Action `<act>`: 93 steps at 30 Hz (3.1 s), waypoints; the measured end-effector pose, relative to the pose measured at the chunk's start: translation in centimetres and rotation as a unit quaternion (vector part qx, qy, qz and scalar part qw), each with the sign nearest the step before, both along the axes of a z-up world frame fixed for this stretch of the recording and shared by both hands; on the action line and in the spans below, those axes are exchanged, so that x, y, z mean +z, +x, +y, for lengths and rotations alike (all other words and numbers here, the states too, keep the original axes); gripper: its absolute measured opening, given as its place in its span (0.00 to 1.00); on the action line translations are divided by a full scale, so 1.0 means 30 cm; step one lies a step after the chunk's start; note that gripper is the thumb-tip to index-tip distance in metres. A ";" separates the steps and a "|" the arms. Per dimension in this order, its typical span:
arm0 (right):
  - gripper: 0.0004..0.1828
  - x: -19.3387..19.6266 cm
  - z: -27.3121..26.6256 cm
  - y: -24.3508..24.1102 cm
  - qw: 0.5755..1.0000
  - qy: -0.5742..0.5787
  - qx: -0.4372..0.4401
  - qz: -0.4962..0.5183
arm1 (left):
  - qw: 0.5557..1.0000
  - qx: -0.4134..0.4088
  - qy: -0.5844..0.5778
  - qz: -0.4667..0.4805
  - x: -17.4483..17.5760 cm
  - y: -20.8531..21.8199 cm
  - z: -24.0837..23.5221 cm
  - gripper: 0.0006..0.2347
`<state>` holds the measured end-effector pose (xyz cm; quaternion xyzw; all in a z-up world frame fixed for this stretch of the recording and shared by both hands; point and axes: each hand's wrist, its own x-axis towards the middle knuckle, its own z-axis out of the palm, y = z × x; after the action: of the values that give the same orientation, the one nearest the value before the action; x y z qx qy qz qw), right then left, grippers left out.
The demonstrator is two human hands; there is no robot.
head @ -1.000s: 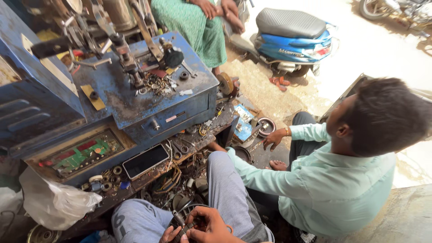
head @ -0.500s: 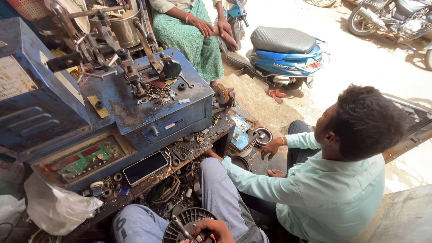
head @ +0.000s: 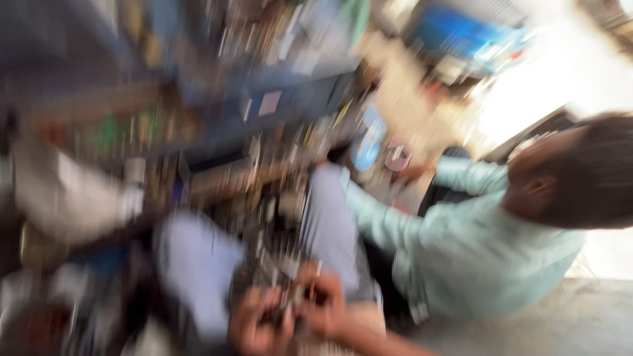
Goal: The person repairs an electric motor stator by hand, using scissors to trim insulation and wires and manipulating components within the stator core while sitting on the floor.
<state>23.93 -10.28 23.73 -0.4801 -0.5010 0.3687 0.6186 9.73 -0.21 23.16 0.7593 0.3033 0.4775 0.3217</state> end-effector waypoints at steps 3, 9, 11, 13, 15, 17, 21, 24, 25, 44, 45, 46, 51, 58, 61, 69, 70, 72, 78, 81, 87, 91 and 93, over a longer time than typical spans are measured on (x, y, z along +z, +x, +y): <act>0.22 -0.052 -0.027 -0.007 0.991 0.045 0.034 0.118 | 0.995 0.082 0.059 0.003 0.115 -0.101 -0.128 0.13; 0.21 0.048 0.002 0.007 0.999 0.015 -0.003 0.029 | 0.997 0.015 -0.011 -0.077 0.150 -0.105 -0.093 0.13; 0.21 0.084 0.020 0.006 0.999 -0.006 -0.011 0.039 | 0.996 0.018 -0.025 -0.079 0.168 -0.097 -0.084 0.14; 0.20 0.099 0.026 -0.005 0.999 -0.019 -0.018 0.041 | 0.996 0.011 -0.039 -0.078 0.171 -0.102 -0.077 0.14; 0.19 0.113 0.024 -0.009 0.998 -0.036 -0.027 0.042 | 0.995 0.004 -0.051 -0.081 0.167 -0.108 -0.072 0.14; 0.20 0.125 0.026 -0.010 0.997 -0.055 -0.035 0.047 | 0.995 0.001 -0.058 -0.084 0.162 -0.108 -0.070 0.14; 0.23 0.151 0.049 -0.018 0.996 -0.066 -0.035 0.050 | 0.992 0.008 -0.091 -0.081 0.168 -0.107 -0.071 0.13; 0.25 0.171 0.088 -0.019 0.991 -0.101 -0.019 0.088 | 0.990 0.036 -0.114 -0.074 0.178 -0.092 -0.046 0.12; 0.25 0.180 0.103 -0.010 0.985 -0.132 -0.013 0.111 | 0.987 0.048 -0.135 -0.077 0.179 -0.077 -0.029 0.11; 0.09 0.121 0.042 -0.129 0.920 -0.109 0.096 -0.365 | 0.967 0.130 -0.220 0.011 0.222 -0.345 -0.055 0.05; 0.08 0.124 0.044 -0.124 0.925 -0.108 0.096 -0.350 | 0.973 0.100 -0.210 0.016 0.233 -0.333 -0.056 0.06; 0.08 0.133 0.037 -0.110 0.937 -0.133 0.101 -0.307 | 0.977 0.070 -0.200 0.023 0.241 -0.319 -0.063 0.07; 0.06 0.192 -0.025 -0.057 0.968 -0.214 0.109 0.068 | 0.980 -0.069 -0.183 0.035 0.226 -0.227 -0.149 0.11; 0.17 0.243 0.059 -0.030 0.966 0.046 0.035 -0.252 | 0.976 0.044 -0.202 -0.066 0.174 -0.141 -0.173 0.08; 0.11 0.293 0.122 0.002 0.974 0.036 0.027 -0.224 | 0.986 0.145 -0.072 -0.036 0.173 -0.143 -0.092 0.14; 0.07 0.344 0.224 0.031 0.961 -0.009 0.025 -0.275 | 0.953 0.019 -0.292 -0.083 0.172 -0.118 -0.066 0.17; 0.07 0.339 0.227 0.036 0.962 -0.007 0.025 -0.270 | 0.959 0.014 -0.269 -0.083 0.185 -0.121 -0.059 0.17; 0.07 0.330 0.225 0.042 0.965 -0.009 0.024 -0.259 | 0.962 0.004 -0.258 -0.087 0.209 -0.127 -0.045 0.17; 0.08 0.338 0.226 0.050 0.962 -0.019 0.050 -0.269 | 0.917 -0.048 -0.385 -0.088 0.267 -0.144 0.009 0.12; 0.09 0.345 0.236 0.060 0.960 -0.018 0.079 -0.267 | 0.916 -0.065 -0.388 -0.071 0.276 -0.150 0.043 0.10; 0.10 0.372 0.259 0.088 0.957 -0.068 0.133 -0.249 | 0.887 -0.092 -0.447 -0.069 0.276 -0.131 0.078 0.08; 0.11 0.388 0.262 0.087 0.948 -0.090 0.137 -0.271 | 0.892 -0.091 -0.438 -0.065 0.276 -0.127 0.078 0.08; 0.11 0.395 0.261 0.086 0.947 -0.105 0.142 -0.268 | 0.891 -0.097 -0.438 -0.066 0.276 -0.129 0.078 0.08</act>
<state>26.50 -2.45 35.58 -0.5471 -0.6700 0.3605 0.3489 5.85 2.14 31.43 0.5335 0.3844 0.3115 0.6860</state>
